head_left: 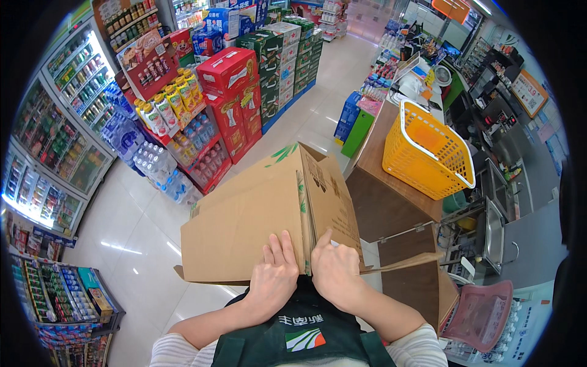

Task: The person gathers several empty cardboard boxes from a cluttered storage area, carries them to the store aisle, and assembles them by folding the flaps and taping the seams. The person then flattens the assembled boxes and lays them on the floor.

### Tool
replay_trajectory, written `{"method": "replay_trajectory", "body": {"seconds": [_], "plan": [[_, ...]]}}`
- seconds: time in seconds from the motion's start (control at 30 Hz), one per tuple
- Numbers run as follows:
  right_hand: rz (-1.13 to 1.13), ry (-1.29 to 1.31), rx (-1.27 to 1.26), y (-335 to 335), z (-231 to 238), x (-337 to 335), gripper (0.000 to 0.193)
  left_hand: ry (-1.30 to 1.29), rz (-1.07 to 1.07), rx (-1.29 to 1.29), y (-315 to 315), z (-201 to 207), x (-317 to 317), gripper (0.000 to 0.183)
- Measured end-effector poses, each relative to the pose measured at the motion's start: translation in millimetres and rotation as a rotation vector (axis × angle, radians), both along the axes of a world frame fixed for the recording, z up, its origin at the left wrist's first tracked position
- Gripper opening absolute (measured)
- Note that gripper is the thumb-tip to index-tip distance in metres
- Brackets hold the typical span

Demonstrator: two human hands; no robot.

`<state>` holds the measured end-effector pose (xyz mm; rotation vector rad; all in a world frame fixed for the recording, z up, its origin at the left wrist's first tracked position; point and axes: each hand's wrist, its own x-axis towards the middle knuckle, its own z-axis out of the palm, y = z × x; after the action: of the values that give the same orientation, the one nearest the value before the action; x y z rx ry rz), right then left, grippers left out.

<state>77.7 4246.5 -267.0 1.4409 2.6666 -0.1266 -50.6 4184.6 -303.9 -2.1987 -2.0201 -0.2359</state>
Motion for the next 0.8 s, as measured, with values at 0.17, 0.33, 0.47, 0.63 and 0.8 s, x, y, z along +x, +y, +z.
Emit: {"method": "replay_trajectory", "body": {"seconds": [0.17,0.33,0.47,0.63,0.8], "plan": [[0.071,0.107,0.01,12.4,7.3,49.8,0.017,-0.123,0.03,-0.063,-5.7,15.3,-31.5,0.064],[-0.43,0.14,0.095,41.2,22.7,121.1,0.014,-0.376,0.369,0.187,1.1,62.0,-153.5,0.043],[-0.354,0.177,0.172,45.0,-4.3,115.9,0.015,-0.452,0.49,0.34,-1.5,55.8,-172.1,0.033],[-0.383,0.224,0.267,64.4,-19.8,93.3,0.016,-0.454,0.329,0.613,39.6,35.5,-159.1,0.031],[-0.387,0.269,0.284,91.7,-21.9,85.6,0.015,-0.474,0.187,0.817,103.6,59.4,-121.1,0.022]]}}
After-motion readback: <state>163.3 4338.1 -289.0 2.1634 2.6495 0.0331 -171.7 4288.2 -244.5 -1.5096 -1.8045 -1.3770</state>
